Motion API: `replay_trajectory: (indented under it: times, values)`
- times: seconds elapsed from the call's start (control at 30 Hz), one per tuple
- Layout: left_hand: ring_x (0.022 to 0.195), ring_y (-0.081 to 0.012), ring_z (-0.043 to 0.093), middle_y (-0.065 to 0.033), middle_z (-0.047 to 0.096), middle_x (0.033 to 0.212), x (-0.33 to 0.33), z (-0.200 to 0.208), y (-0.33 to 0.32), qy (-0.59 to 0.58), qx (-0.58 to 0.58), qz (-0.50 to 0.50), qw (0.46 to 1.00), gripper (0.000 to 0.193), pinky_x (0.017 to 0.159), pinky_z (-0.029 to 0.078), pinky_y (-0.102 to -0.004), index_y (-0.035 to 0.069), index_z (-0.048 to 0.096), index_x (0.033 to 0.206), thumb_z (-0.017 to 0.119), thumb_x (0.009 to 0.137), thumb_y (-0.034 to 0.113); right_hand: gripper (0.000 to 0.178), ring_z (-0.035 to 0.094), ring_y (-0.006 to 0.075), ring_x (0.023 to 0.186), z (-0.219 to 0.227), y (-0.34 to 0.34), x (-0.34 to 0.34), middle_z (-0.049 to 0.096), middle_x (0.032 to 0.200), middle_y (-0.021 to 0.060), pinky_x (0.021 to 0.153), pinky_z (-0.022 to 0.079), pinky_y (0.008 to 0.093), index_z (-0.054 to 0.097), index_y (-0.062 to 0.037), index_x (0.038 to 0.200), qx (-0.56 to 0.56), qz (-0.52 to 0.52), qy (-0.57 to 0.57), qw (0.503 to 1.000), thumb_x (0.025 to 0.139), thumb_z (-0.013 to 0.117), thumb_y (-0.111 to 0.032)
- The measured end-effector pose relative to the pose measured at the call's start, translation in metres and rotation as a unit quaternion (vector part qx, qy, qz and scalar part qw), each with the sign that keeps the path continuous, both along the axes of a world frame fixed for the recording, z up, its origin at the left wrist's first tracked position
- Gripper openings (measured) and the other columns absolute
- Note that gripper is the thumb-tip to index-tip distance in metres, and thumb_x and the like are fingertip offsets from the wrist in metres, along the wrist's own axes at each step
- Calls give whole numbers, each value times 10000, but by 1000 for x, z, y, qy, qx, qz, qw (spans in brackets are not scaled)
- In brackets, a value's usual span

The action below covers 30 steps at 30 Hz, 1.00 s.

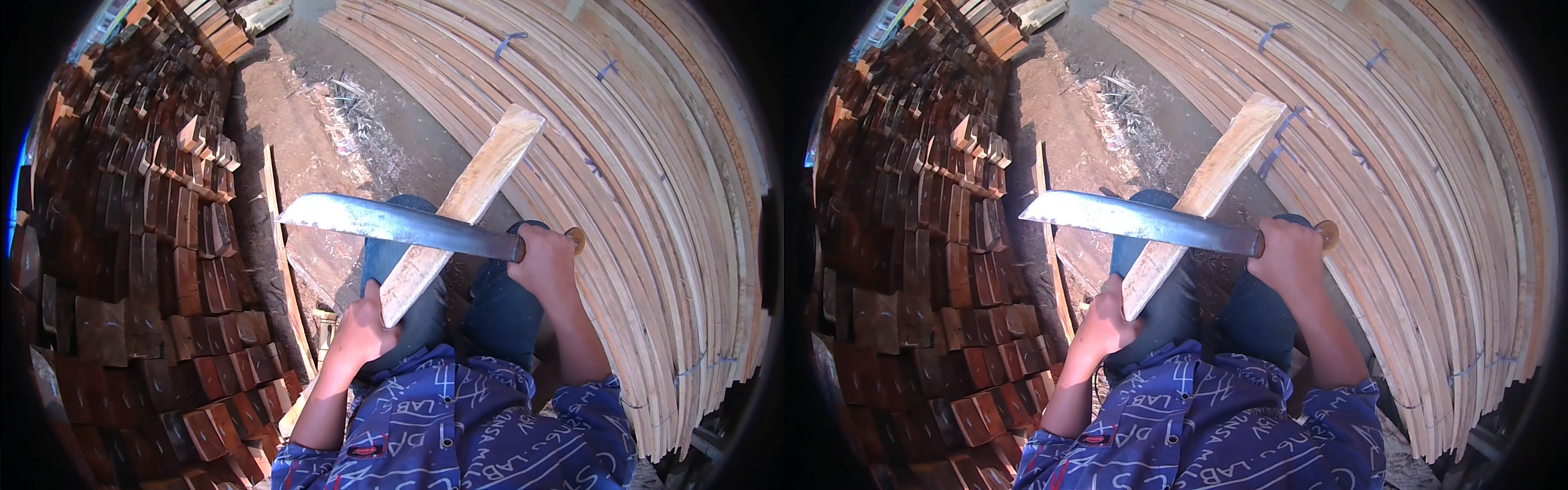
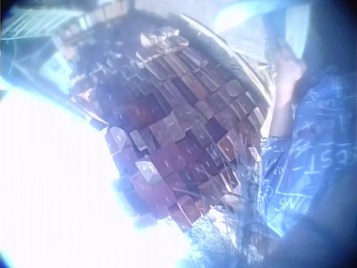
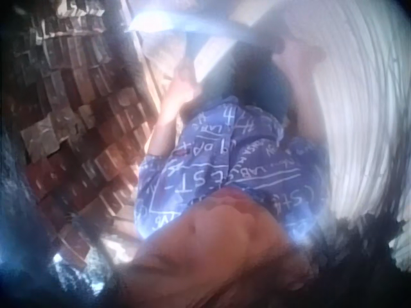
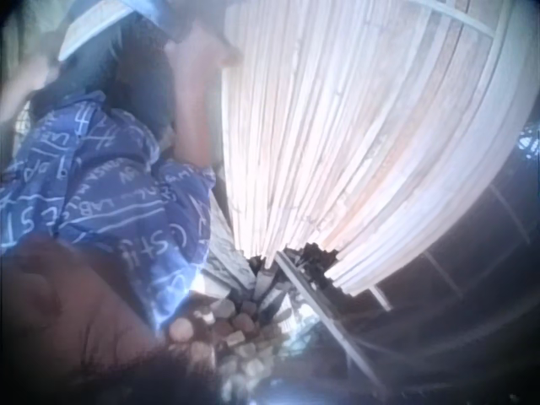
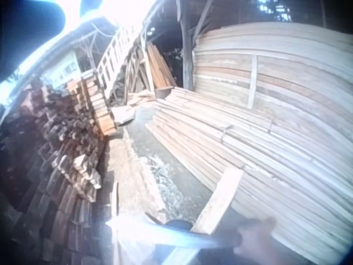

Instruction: The person uses a large knife to shave and smooth a rectangular wooden plank held between their legs. They repeatedly strike and scrape the wood surface to remove thin layers, working on one piece at a time.

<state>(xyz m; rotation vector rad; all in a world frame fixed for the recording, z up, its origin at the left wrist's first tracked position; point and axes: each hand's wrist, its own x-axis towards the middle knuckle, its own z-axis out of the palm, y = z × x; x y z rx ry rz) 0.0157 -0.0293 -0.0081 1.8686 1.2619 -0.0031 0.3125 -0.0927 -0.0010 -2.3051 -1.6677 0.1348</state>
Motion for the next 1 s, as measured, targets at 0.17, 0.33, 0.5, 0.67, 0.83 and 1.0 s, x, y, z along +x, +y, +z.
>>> replay_trajectory:
  times: [0.17,0.33,0.5,0.67,0.83,1.0]
  values:
    - [1001,-567,580,-404,607,961,-6,-4,-1,-8,12,8,1000,493,845,488,-515,-67,428,1077,685,687,93,133,663,370,688,10,-5,27,653,690,172,642,508,481,647,-42,728,-8,-88,-34,996,643,686,-137]
    - [1008,-573,572,-405,606,966,3,5,1,23,25,11,999,475,849,485,-526,-80,419,1044,679,687,93,171,671,382,714,12,-7,45,662,700,188,688,529,470,694,-35,797,-14,-138,9,990,658,678,-135]
    - [981,-576,578,-401,611,918,3,-4,-1,13,44,5,999,488,832,493,-525,-81,413,1056,680,687,93,166,668,380,700,8,-3,7,654,689,182,670,525,476,677,-37,783,-12,-51,45,998,653,681,-141]
    - [933,-569,598,-386,621,897,-4,-11,-5,-11,53,8,998,536,788,506,-535,-76,393,1112,674,686,90,156,666,371,687,3,15,-14,644,676,163,641,515,480,629,-47,734,-13,45,27,999,649,693,-161]
    - [871,-545,627,-366,634,850,-9,-18,-4,-25,94,-11,995,475,740,531,-550,-53,400,1047,687,706,110,159,666,364,690,5,15,0,655,701,146,643,519,475,619,-53,717,1,37,13,999,646,700,-169]
    - [913,-561,609,-371,627,882,-7,-10,-5,-27,58,-3,998,512,773,511,-547,-56,397,1089,666,681,98,152,666,364,697,0,6,8,658,714,142,642,516,476,617,-53,699,-18,8,1,1000,648,698,-172]
